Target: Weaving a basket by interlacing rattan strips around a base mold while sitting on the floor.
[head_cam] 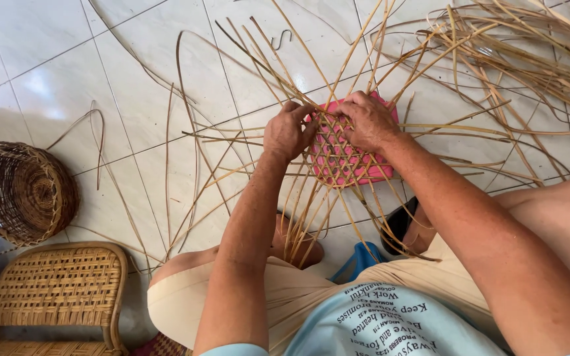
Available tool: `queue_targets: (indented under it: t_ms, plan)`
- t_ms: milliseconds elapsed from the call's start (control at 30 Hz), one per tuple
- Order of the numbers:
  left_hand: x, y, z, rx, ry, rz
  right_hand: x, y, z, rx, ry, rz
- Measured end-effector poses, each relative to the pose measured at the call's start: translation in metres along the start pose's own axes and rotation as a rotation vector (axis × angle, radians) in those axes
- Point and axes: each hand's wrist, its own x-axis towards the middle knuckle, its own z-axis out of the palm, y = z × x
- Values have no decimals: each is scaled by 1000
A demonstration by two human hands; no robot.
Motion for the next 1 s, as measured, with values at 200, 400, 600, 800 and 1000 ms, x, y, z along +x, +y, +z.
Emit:
queue_targets:
  t_ms: [200, 400, 600, 800, 1000]
  plan:
    - [9, 8, 8, -104, 114, -3, -1, 4, 4, -22, 19, -24]
    - [29, 13, 21, -430, 29, -119, -6, -6, -7, 12, 22, -22]
    - [25, 14, 19, -496, 102, -240, -7, -3, -6, 28, 31, -37]
    - [27, 17, 20, -463, 94, -253, -7, 11, 6, 10, 63, -83]
    - [29, 15, 22, -462, 97, -227, -11, 3, -1, -7, 76, -99]
